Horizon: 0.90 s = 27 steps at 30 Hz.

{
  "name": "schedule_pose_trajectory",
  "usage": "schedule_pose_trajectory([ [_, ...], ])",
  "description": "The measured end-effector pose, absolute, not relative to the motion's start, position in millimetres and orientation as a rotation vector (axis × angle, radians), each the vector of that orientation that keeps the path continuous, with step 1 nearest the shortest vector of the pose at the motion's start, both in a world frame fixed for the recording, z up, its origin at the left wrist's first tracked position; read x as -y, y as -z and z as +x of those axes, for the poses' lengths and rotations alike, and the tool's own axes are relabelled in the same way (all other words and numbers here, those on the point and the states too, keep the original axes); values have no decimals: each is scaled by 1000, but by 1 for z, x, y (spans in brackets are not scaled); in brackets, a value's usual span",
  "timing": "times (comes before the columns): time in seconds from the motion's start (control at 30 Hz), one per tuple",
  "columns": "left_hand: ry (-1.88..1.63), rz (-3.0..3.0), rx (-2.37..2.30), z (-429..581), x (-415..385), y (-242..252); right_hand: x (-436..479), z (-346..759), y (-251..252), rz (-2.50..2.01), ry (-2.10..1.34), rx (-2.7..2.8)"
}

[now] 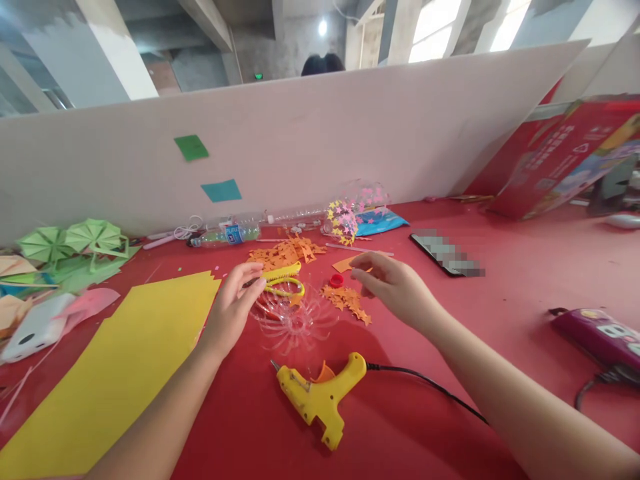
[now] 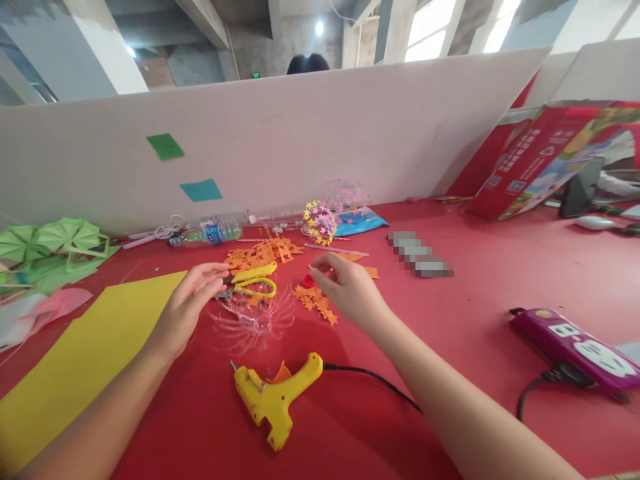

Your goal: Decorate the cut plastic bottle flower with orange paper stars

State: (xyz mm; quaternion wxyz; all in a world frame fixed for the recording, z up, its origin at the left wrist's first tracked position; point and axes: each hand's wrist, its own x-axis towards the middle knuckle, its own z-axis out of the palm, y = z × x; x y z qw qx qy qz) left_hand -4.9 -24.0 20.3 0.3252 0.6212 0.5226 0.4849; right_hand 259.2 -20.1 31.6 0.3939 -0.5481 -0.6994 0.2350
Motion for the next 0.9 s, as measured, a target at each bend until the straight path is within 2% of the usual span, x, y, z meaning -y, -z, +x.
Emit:
schedule_pose_trajectory([
  [0.2, -1529, 1731, -1319, -3, 41, -17, 39, 249, -43, -1239, -439, 1933],
  [0.4, -1337, 2378, -1269, 2, 65, -15, 60, 214, -40, -812, -48, 2254],
  [0.57, -1233, 2414, -1281, 8, 65, -14, 58, 199, -36, -886, 48, 2287],
  [0.9, -1200, 2481, -1324, 8, 65, -12, 54, 191, -32, -953, 20, 2308],
])
